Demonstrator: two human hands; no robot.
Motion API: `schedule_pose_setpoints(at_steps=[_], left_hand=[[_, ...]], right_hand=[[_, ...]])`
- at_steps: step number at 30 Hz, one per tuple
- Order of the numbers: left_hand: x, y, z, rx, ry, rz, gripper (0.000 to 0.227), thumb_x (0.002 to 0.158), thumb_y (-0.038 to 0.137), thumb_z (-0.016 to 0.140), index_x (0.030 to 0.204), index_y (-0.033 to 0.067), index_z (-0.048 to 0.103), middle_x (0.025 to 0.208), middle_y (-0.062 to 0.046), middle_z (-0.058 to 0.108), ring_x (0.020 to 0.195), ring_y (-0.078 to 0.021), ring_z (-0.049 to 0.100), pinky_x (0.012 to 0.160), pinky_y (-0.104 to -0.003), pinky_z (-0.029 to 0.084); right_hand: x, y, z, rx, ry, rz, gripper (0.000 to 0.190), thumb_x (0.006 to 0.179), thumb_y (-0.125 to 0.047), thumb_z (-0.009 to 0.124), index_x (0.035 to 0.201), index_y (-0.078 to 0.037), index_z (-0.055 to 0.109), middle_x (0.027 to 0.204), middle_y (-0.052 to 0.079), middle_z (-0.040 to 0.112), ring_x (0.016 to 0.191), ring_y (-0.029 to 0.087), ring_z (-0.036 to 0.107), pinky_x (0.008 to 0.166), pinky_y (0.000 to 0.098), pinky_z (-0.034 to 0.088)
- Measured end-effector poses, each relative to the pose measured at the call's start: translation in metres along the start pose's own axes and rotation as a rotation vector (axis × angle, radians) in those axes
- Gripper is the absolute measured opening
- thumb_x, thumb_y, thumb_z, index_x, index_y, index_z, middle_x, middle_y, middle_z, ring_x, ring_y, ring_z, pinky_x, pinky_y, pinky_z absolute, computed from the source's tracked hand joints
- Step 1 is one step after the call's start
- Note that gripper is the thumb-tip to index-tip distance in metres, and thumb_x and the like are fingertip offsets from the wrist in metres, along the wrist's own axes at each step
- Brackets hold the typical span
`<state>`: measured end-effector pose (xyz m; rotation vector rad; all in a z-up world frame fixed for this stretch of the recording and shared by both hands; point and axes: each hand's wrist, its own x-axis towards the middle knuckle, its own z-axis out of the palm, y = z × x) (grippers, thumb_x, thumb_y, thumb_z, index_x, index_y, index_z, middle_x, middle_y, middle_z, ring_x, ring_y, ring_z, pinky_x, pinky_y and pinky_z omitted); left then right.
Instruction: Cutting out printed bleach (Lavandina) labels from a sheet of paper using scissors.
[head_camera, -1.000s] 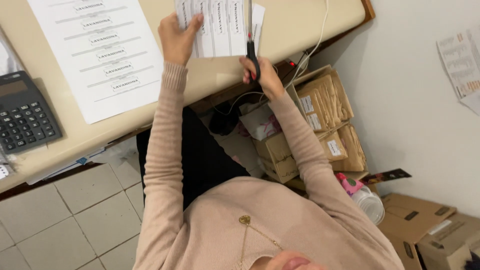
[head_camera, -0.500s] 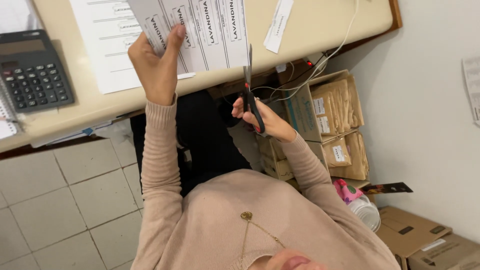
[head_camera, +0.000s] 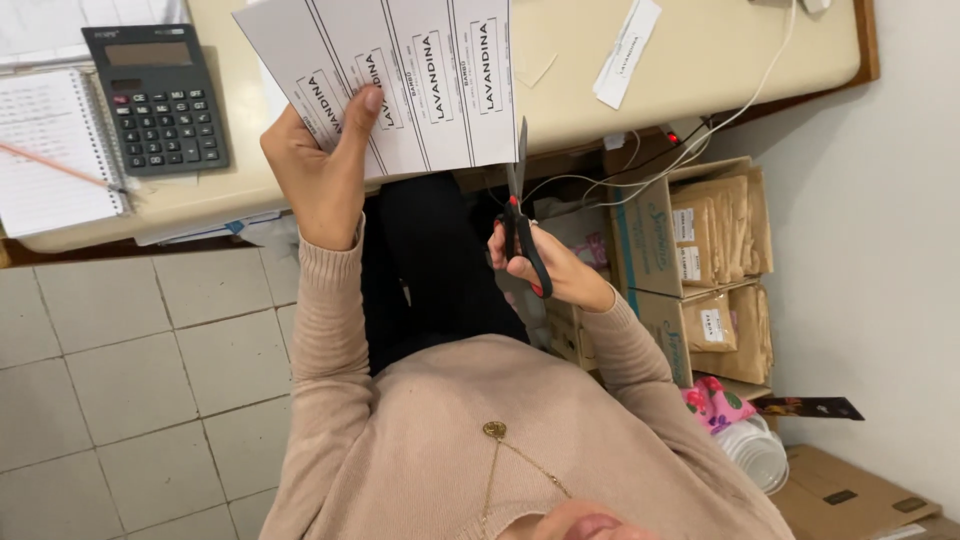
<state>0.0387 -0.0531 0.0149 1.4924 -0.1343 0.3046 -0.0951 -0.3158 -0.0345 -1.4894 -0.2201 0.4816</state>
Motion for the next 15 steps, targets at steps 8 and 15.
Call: schedule_pose_setpoints(at_steps=[8,15], left_hand=[[0.0,0.003,-0.016,0.036,0.025,0.02,0.027,0.099,0.02,0.083,0.103,-0.0055,0.077,0.088,-0.01,0.078,0.073,-0.0093,0.068,0.066,-0.022,0.054],[0.001,0.005,-0.019,0.106,0.01,0.026,0.025,0.099,0.019,0.084,0.104,-0.0051,0.077,0.089,-0.01,0.079,0.073,-0.0088,0.067,0.065,-0.023,0.053]], right_hand=[[0.009,-0.007,0.011,-0.074,-0.022,0.003,0.049,0.099,-0.05,0.069,0.115,-0.007,0.052,0.102,0.003,0.055,0.094,0.013,0.055,0.085,0.0294,0.048],[0.014,-0.005,0.014,-0.038,-0.003,0.023,0.045,0.099,-0.044,0.07,0.115,-0.007,0.051,0.102,0.003,0.054,0.094,0.014,0.055,0.085,0.0292,0.048]])
